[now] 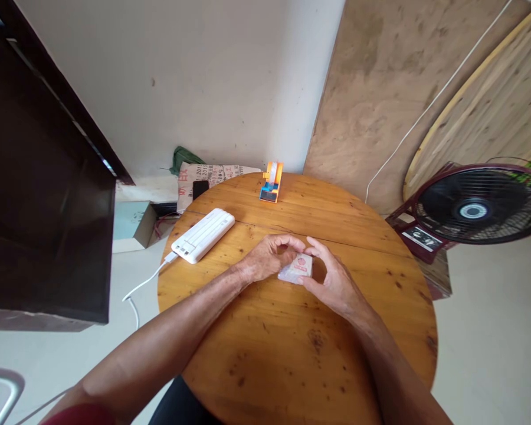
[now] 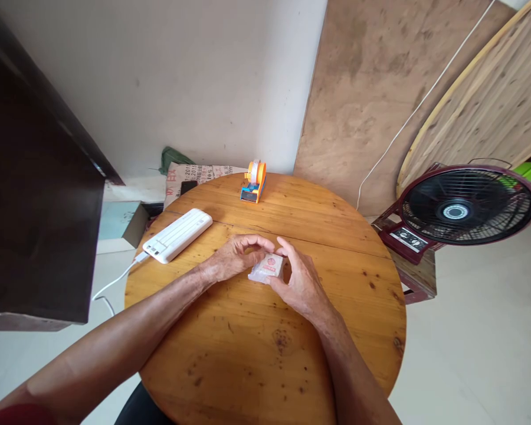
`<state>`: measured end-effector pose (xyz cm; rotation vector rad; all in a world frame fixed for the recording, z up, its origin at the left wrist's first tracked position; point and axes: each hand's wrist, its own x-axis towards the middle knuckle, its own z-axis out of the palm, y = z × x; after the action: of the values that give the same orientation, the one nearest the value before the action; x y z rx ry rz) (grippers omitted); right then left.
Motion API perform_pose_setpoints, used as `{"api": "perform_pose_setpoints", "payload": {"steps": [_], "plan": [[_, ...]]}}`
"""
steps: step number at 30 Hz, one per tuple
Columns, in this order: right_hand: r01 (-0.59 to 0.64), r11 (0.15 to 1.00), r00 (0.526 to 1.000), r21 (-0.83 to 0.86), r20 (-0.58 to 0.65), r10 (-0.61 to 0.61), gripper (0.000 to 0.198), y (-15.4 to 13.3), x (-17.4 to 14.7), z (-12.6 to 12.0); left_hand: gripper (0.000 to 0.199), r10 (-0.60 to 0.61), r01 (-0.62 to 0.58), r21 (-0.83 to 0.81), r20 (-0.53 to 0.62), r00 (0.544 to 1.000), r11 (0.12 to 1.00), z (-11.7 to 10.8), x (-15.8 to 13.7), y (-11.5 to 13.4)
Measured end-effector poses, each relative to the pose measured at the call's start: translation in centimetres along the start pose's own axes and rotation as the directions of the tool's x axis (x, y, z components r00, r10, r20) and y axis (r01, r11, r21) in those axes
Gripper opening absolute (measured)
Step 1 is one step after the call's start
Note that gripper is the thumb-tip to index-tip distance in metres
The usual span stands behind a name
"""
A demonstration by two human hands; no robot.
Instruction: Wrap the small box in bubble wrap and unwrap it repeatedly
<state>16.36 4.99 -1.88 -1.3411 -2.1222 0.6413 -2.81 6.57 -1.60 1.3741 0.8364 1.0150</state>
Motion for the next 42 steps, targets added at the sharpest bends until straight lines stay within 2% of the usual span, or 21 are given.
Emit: {"api": "perform_pose_setpoints", "payload": {"steps": [5,9,11,14,16,20,26,30,35,39,42], "plan": [[0.042,0.998,0.999,-0.048,0.006,-0.042,0.073,0.09,0.02,-0.03,0.018,0.139,-0.141,0.218,0.022,0.990,0.966,0.05,0.05,-0.22],[0.040,0.994,0.999,-0.098,0.003,-0.040,0.070,0.06,-0.07,0.02,0.015,0.278,-0.311,0.375,0.140,0.950,0.873,-0.18,0.27,-0.31],[0.036,0.993,0.999,-0.115,0.001,-0.036,0.070,0.05,-0.12,0.06,0.013,0.312,-0.353,0.415,0.164,0.936,0.839,-0.19,0.28,-0.36],[0.027,0.992,1.000,-0.124,-0.010,-0.029,0.071,0.08,-0.15,0.11,0.016,0.259,-0.280,0.394,0.108,0.960,0.875,0.03,0.13,-0.38],[0.044,0.994,0.999,-0.103,-0.012,-0.045,0.072,0.12,-0.14,0.10,0.023,0.214,-0.230,0.320,0.085,0.973,0.919,0.19,0.01,-0.30],[0.108,0.993,0.994,-0.051,-0.015,-0.109,0.080,0.18,-0.11,-0.15,0.030,0.210,-0.222,0.156,0.093,0.973,0.963,0.15,-0.09,-0.04],[0.110,0.991,0.994,-0.073,-0.021,-0.111,0.085,0.14,-0.21,-0.40,0.030,0.152,-0.161,0.154,0.068,0.986,0.975,-0.47,0.06,0.07],[0.112,0.990,0.994,-0.086,-0.005,-0.113,0.082,0.07,-0.17,-0.12,0.026,0.097,-0.103,0.115,0.054,0.994,0.988,-0.56,0.11,-0.11],[0.119,0.991,0.993,-0.058,0.003,-0.119,0.076,0.26,0.07,0.07,0.022,-0.004,0.001,0.032,0.089,0.996,0.999,-0.51,0.08,-0.38],[0.106,0.994,0.993,-0.009,0.047,-0.106,0.078,0.27,0.18,-0.01,0.022,-0.029,0.027,0.021,0.110,0.994,0.999,-0.39,0.06,-0.55],[0.125,0.992,0.992,-0.018,0.036,-0.125,0.076,0.04,0.08,-0.07,0.028,-0.010,0.005,0.058,0.094,0.996,0.998,-0.38,0.07,-0.50]]}}
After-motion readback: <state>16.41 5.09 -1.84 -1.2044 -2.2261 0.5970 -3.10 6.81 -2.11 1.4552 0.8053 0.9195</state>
